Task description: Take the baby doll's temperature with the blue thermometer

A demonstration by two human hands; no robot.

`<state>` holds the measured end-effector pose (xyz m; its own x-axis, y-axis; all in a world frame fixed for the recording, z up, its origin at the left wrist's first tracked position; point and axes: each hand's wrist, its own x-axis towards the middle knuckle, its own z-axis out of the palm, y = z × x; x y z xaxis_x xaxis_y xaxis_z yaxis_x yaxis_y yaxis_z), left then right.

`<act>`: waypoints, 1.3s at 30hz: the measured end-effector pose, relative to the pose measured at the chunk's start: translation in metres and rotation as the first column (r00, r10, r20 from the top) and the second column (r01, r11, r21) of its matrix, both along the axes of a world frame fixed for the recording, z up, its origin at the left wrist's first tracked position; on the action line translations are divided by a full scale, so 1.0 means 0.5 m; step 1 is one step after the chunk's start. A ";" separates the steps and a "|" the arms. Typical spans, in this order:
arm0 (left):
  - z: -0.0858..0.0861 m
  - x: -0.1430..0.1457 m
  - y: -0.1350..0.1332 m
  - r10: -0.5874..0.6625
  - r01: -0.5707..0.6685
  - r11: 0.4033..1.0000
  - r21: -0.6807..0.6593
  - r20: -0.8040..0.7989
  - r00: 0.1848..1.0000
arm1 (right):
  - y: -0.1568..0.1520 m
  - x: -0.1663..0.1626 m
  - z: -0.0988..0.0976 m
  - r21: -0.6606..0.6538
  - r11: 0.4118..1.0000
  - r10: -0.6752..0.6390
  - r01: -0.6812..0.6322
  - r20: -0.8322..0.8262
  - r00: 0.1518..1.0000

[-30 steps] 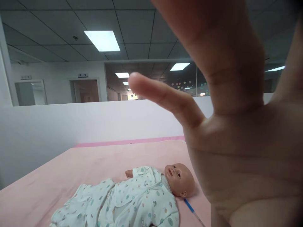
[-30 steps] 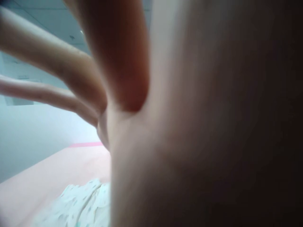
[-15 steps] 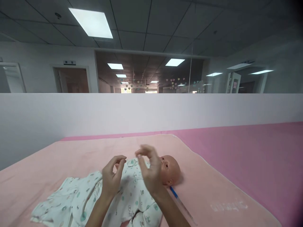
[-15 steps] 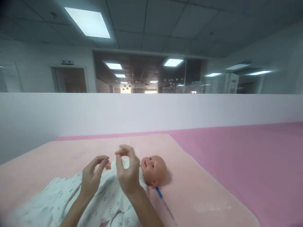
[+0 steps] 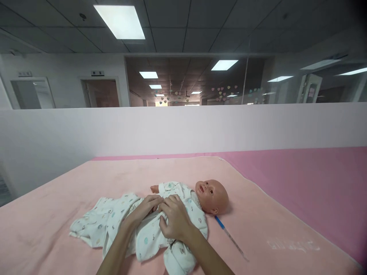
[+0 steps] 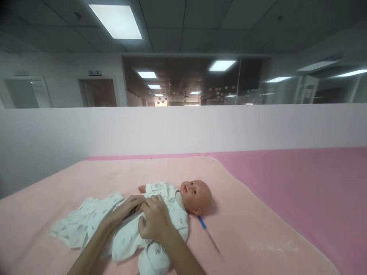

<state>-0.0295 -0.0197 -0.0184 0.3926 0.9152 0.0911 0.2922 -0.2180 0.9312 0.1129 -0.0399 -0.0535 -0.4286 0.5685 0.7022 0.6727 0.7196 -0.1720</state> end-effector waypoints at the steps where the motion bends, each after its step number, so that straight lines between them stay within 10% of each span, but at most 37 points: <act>1: 0.001 -0.001 -0.001 -0.020 0.020 1.000 -0.003 -0.006 1.000 | 0.000 0.002 0.001 0.007 1.000 -0.003 0.003 0.005 1.000; 16: -0.004 -0.049 0.022 -0.359 0.358 0.931 -0.077 -0.002 0.933 | 0.012 0.003 -0.007 0.052 0.999 -0.002 0.008 -0.100 0.995; 39: -0.033 -0.051 0.025 -0.188 0.198 0.977 -0.084 0.114 0.976 | 0.013 0.003 -0.008 0.001 1.000 -0.001 0.002 -0.119 0.993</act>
